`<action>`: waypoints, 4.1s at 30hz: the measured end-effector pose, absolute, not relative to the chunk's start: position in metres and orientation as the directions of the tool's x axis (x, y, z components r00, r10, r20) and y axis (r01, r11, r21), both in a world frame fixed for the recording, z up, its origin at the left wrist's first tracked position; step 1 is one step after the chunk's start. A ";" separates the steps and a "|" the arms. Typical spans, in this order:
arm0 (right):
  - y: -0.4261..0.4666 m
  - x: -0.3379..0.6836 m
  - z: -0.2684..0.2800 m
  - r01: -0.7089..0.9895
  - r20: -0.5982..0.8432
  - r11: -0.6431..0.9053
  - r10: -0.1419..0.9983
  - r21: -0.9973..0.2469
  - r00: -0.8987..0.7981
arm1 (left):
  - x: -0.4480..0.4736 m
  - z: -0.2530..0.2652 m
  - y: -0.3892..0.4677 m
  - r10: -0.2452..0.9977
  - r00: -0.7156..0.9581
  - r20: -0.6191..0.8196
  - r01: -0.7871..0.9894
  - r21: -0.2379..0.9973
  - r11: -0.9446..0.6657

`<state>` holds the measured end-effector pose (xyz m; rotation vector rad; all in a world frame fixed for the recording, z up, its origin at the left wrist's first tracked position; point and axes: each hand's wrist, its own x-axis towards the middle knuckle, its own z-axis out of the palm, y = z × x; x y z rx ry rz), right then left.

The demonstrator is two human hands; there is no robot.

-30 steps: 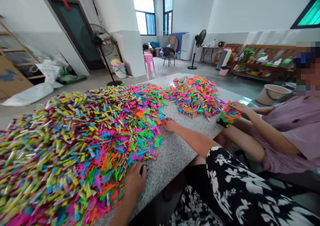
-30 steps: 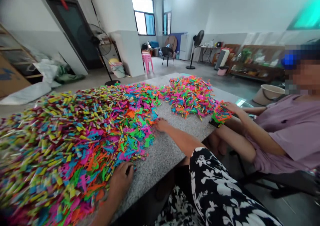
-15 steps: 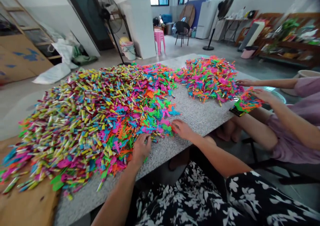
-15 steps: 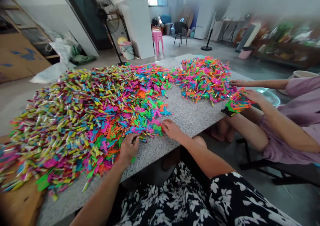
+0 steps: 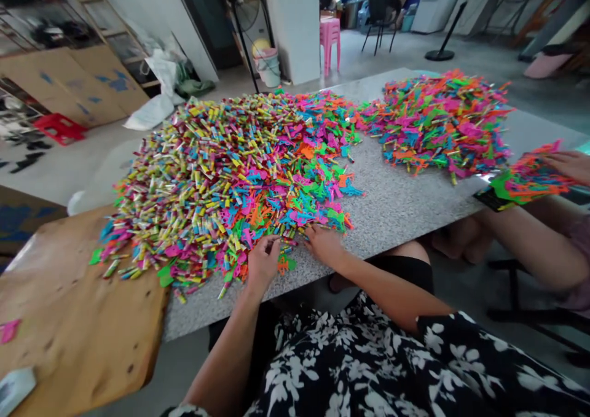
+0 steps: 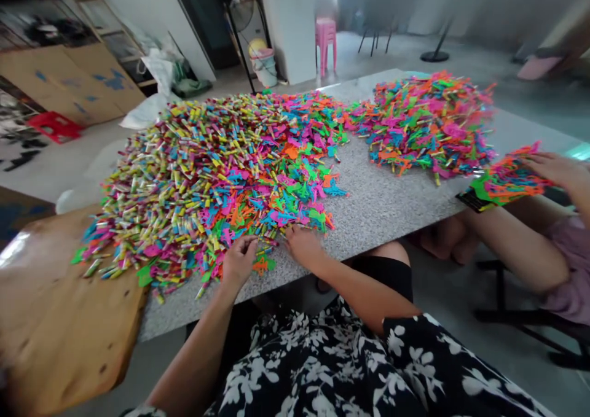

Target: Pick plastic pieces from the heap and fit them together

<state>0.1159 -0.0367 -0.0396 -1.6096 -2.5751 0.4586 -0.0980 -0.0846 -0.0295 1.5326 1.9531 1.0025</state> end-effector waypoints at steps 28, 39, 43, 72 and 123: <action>-0.069 0.147 -0.043 0.798 -0.148 0.185 0.935 -0.574 -0.324 | -0.114 -0.014 -0.143 0.911 0.384 -0.153 0.875 0.375 -0.306; -0.098 0.124 -0.048 -0.217 -0.381 -0.493 0.831 -0.843 -0.405 | -0.109 -0.040 -0.154 0.955 0.237 0.177 0.748 0.594 -0.296; -0.099 0.118 -0.037 -0.359 -0.292 -0.441 0.869 -0.822 -0.400 | -0.089 -0.028 -0.137 0.993 -0.116 -0.010 0.357 0.933 0.051; -0.079 0.161 0.005 0.094 0.090 0.148 0.889 -0.985 -0.449 | -0.050 -0.004 -0.115 0.957 0.187 -0.223 -0.139 0.958 0.250; 0.059 0.418 -0.053 -0.247 -0.281 -0.144 0.632 -0.958 0.722 | -0.058 -0.060 -0.059 0.995 0.104 -0.012 0.898 0.430 -0.089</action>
